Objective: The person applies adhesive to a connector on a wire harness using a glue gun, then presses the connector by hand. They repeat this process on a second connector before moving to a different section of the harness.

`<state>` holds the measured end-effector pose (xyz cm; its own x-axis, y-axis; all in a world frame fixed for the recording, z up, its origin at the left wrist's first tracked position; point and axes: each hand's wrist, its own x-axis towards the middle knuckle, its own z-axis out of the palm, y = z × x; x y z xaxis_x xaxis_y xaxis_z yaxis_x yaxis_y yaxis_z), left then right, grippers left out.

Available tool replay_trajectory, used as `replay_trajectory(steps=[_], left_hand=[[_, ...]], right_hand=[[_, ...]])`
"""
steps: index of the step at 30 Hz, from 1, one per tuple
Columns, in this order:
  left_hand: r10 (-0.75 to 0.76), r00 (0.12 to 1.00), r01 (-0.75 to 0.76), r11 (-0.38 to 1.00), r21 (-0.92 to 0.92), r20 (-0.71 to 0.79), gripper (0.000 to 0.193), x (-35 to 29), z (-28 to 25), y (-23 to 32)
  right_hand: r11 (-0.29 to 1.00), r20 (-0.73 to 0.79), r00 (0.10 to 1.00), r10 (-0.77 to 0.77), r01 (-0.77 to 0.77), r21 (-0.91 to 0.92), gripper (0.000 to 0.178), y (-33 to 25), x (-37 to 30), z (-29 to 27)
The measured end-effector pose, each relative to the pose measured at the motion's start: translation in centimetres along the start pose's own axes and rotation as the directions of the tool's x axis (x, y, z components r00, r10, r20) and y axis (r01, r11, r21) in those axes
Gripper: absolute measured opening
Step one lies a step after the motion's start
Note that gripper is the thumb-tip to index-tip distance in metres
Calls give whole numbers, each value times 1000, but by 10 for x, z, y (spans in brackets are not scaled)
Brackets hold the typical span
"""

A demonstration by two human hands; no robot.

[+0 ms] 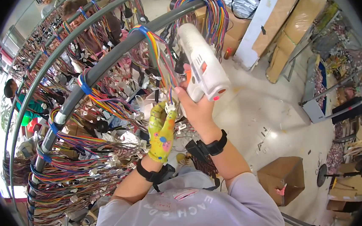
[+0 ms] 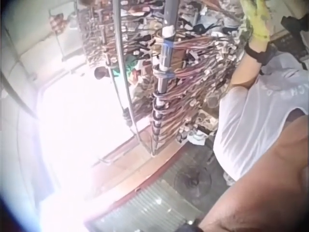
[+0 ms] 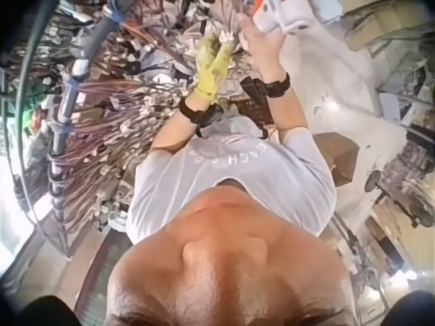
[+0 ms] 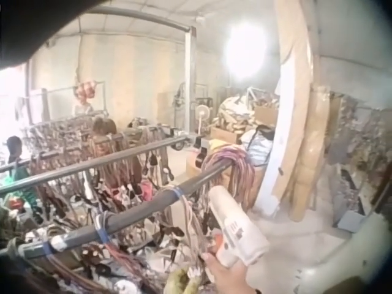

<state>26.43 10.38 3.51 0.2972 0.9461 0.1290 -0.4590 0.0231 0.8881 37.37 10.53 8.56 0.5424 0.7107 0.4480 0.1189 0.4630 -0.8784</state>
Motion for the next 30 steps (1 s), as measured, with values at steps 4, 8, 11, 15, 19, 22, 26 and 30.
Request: replay_trajectory(steps=[4, 8, 11, 15, 19, 22, 26, 30], left_hand=[[7, 1000, -6, 1000, 9, -22, 30, 21, 11, -20], [12, 999, -13, 999, 39, 41, 30, 36, 12, -28], [-92, 974, 85, 995, 46, 208, 30, 42, 0, -35], [-162, 949, 147, 986, 76, 271, 33, 42, -2, -27], [-230, 933, 204, 972, 120, 278, 31, 43, -14, -28], [-282, 925, 217, 942, 257, 253, 28, 49, -19, -28], [-265, 925, 243, 964, 111, 271, 23, 48, -20, -22], [-249, 961, 243, 968, 56, 120, 22, 40, -11, -22]], right_hand=[[995, 46, 998, 40, -44, 89, 60, 6, -6, -5], [991, 7, 1000, -10, 9, 130, 55, 14, -14, -8], [994, -37, 998, -46, 49, 102, 52, 21, -21, -14], [999, -113, 994, 3, 3, 53, 52, 23, -29, -21], [997, -133, 990, 37, -27, 75, 54, 31, -39, -25], [988, -92, 991, 97, -85, 128, 56, 40, -40, -27], [986, -91, 991, 101, -87, 142, 56, 31, -38, -23], [987, -87, 983, 159, -156, 44, 56, 35, -39, -29]])
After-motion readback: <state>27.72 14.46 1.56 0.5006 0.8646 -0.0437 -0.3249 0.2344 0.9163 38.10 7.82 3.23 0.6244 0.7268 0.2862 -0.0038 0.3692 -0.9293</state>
